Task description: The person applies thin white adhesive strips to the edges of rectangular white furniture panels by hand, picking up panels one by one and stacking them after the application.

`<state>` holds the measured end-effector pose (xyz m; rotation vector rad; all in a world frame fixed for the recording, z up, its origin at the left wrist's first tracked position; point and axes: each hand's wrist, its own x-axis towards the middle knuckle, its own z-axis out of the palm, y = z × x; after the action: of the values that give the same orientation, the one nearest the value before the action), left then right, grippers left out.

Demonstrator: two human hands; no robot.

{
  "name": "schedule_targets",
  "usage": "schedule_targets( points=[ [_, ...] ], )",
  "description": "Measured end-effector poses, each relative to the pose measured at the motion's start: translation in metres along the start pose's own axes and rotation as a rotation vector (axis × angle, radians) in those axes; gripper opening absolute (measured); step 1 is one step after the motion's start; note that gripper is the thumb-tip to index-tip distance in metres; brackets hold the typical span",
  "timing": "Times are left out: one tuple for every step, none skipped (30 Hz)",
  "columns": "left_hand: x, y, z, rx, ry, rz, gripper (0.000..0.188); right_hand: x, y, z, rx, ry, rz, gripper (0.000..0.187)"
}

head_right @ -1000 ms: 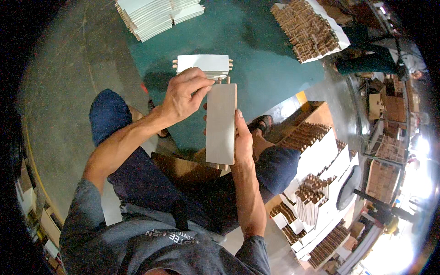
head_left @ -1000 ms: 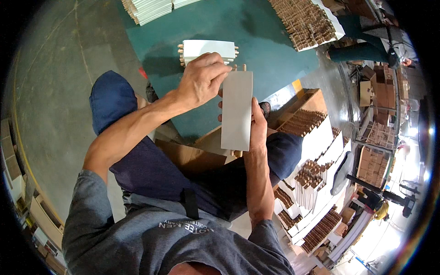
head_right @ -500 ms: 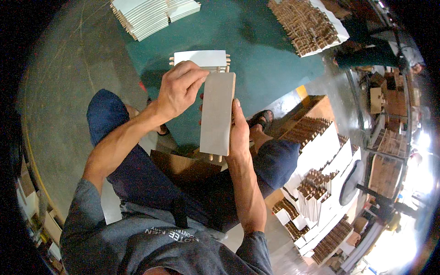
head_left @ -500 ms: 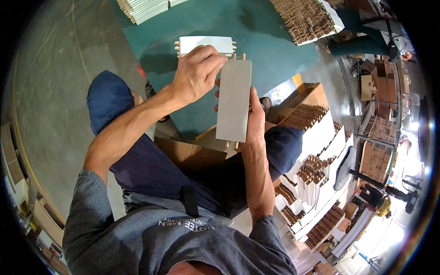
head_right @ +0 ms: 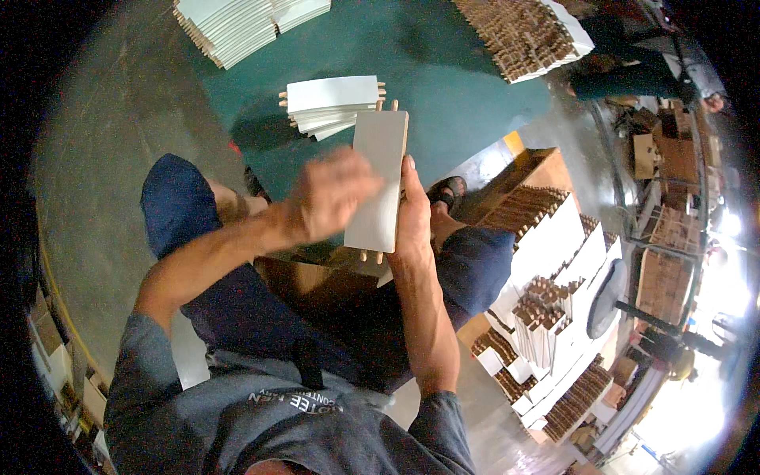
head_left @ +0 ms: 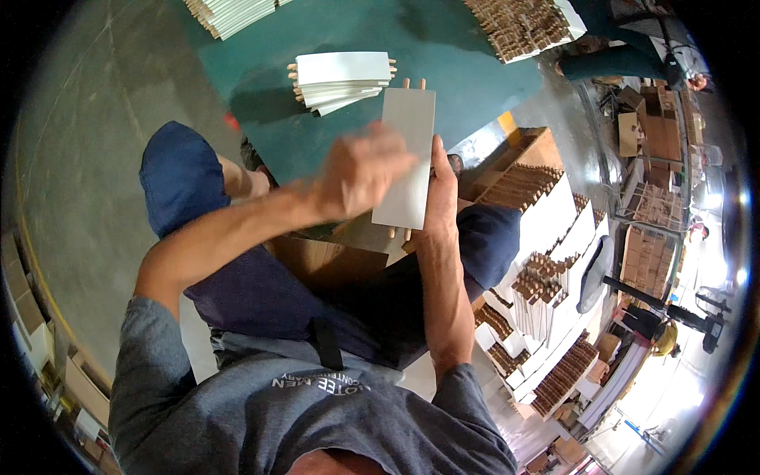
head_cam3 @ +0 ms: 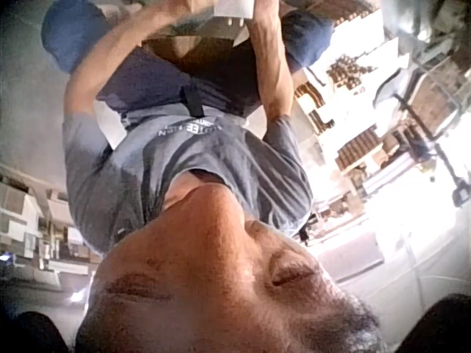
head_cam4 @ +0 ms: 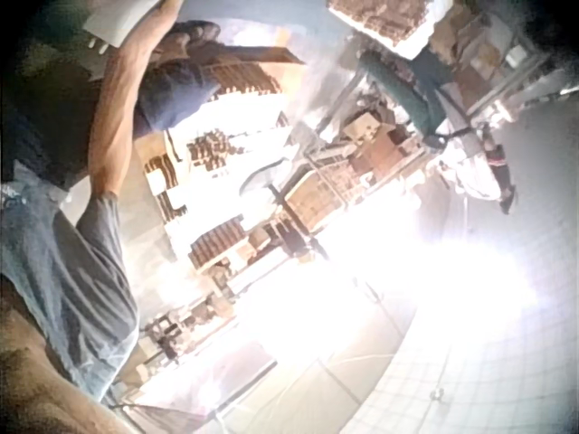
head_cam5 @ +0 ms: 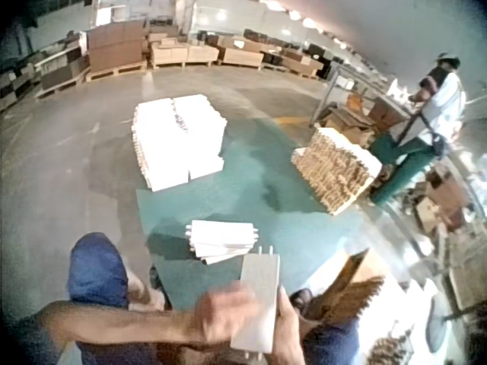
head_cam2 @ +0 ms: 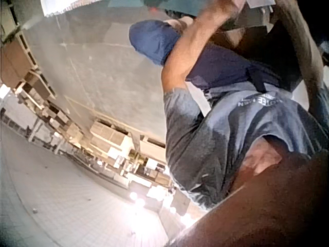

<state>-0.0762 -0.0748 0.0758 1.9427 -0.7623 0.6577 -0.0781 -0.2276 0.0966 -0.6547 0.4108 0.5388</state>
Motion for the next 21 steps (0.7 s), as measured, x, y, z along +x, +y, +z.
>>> schedule_targets(
  points=[
    [0.004,-0.016,-0.006,0.016,0.029,-0.072,0.014,0.0,0.003,0.001,-0.082,-0.002,0.028,0.052],
    [0.013,-0.029,-0.012,0.026,0.063,-0.137,0.014,-0.004,0.001,0.003,-0.169,-0.003,0.047,0.052],
    [0.017,-0.035,-0.016,0.035,0.097,-0.201,0.014,-0.006,0.0,0.004,-0.256,-0.005,0.065,0.052],
    [0.018,-0.032,-0.017,0.029,0.06,-0.19,0.012,-0.003,0.001,0.003,-0.248,0.018,0.027,0.052],
    [0.016,-0.026,-0.017,0.023,0.023,-0.179,0.012,0.0,0.003,-0.001,-0.24,0.041,-0.011,0.053],
    [0.014,-0.019,-0.016,0.017,-0.015,-0.167,0.011,0.003,0.003,-0.002,-0.231,0.065,-0.049,0.053],
    [0.007,-0.007,-0.015,-0.038,-0.098,-0.159,0.01,0.003,0.002,0.001,-0.224,0.009,-0.068,0.053],
    [0.001,0.008,-0.013,-0.094,-0.114,-0.134,0.01,0.003,0.001,0.006,-0.218,-0.047,-0.084,0.053],
    [-0.004,0.023,-0.012,-0.151,-0.129,-0.108,0.009,0.003,0.0,0.011,-0.212,-0.103,-0.099,0.053],
    [-0.007,0.03,-0.012,-0.205,-0.144,-0.084,0.009,0.001,0.0,0.015,-0.202,-0.093,-0.097,0.053],
    [-0.011,0.029,-0.01,-0.202,-0.143,-0.094,0.009,-0.001,0.001,0.019,-0.191,-0.084,-0.094,0.053],
    [-0.009,0.02,-0.012,-0.157,-0.13,-0.142,0.009,-0.002,0.002,0.021,-0.181,-0.075,-0.091,0.053],
    [-0.002,0.005,-0.016,-0.113,-0.119,-0.19,0.01,-0.002,0.003,0.014,-0.232,-0.038,-0.039,0.053],
    [0.005,-0.008,-0.019,-0.067,-0.107,-0.237,0.01,-0.003,0.003,0.004,-0.282,-0.004,0.012,0.054],
    [0.011,-0.018,-0.019,-0.067,-0.053,-0.254,0.009,-0.003,0.003,-0.003,-0.332,0.03,0.063,0.054],
    [0.018,-0.026,-0.02,-0.057,0.005,-0.27,0.009,-0.003,0.005,-0.001,-0.312,0.04,0.053,0.054],
    [0.022,-0.03,-0.021,-0.047,0.064,-0.285,0.008,-0.002,0.007,0.001,-0.292,0.051,0.043,0.055],
    [0.018,-0.026,-0.021,-0.04,0.013,-0.232,0.008,-0.001,0.009,0.004,-0.271,0.063,0.033,0.055],
    [0.013,-0.015,-0.019,-0.039,-0.038,-0.176,0.008,0.002,0.008,0.008,-0.207,0.072,0.025,0.055],
    [0.007,-0.004,-0.013,-0.049,-0.09,-0.115,0.007,0.003,0.004,0.014,-0.143,0.089,0.009,0.054],
    [-0.001,0.006,-0.003,-0.107,-0.051,-0.038,0.007,0.002,0.001,0.019,-0.078,0.106,-0.007,0.054]
  ],
)
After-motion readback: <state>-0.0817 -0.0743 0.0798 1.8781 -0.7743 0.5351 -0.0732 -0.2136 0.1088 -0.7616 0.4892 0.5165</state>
